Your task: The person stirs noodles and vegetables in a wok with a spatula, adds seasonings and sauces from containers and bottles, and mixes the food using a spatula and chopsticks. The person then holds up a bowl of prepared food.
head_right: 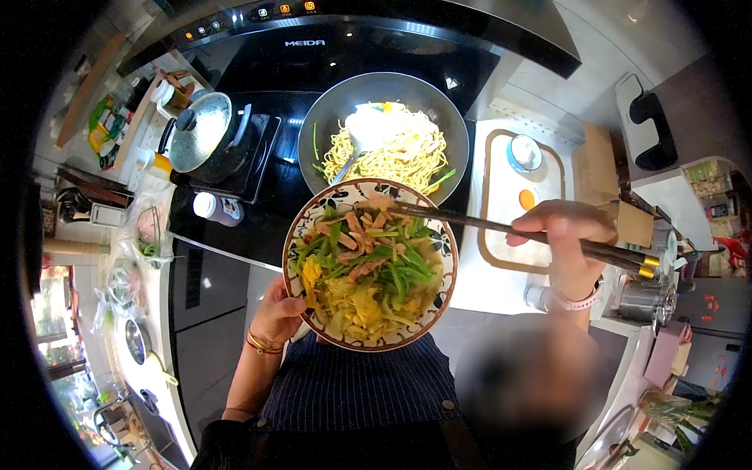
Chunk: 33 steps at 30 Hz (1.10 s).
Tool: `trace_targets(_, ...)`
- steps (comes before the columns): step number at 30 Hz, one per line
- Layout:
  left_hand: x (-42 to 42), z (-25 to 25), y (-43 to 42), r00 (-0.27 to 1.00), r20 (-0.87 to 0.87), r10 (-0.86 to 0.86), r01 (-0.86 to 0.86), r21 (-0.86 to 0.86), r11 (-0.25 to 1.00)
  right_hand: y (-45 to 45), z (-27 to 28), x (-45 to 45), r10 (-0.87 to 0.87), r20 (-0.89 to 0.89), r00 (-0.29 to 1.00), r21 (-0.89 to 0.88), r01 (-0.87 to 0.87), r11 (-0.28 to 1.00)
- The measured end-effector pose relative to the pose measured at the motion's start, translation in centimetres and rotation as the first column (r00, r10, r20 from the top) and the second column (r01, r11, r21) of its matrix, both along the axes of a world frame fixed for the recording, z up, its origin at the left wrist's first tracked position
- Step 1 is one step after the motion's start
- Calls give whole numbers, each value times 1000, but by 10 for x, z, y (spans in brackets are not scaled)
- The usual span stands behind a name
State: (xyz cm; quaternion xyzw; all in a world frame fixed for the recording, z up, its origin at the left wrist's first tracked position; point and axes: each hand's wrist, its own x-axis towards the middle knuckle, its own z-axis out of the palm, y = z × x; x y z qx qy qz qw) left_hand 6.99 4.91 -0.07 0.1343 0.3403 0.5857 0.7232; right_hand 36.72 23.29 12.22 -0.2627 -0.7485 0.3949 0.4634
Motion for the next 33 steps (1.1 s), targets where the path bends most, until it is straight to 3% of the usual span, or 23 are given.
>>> trace_targets(5,0,0,0,1000,11,21,-21,2,1000,6,2,-3,-170,-90,981,3,171,985)
trace_targets(8,-2,0,-1,1000,25,11,-11,4,1000,12,-2,-7,-213,-162,964,-64,205,977)
trace_targets(10,-1,3,0,1000,17,22,-22,8,1000,16,-2,-10,-132,-157,979,-52,125,991)
trace_targets(12,-1,3,-2,999,12,33,-33,9,999,17,-1,-27,-430,165,888,78,423,903)
trace_targets(17,0,6,-2,999,-20,39,-39,12,999,-13,0,-28,-229,31,973,-170,230,958)
trace_targets(18,0,6,-2,999,-19,39,-39,10,999,-13,1,-28,-100,43,994,-153,105,983)
trace_targets(23,1,9,0,999,-28,23,-22,29,999,-14,-8,-38,3,94,996,-337,29,941)
trace_targets(28,1,3,0,1000,-8,-1,2,46,999,-21,-7,-35,-61,98,993,-228,82,970)
trace_targets(30,2,2,-1,1000,2,5,-5,32,999,-15,-7,-26,-138,-42,989,-222,126,967)
trace_targets(32,1,0,-1,1000,20,7,-7,25,1000,-5,-7,-28,-160,-70,985,-167,147,975)
trace_targets(33,2,1,-1,1000,21,6,-7,25,1000,0,-5,-34,-270,13,963,-116,270,956)
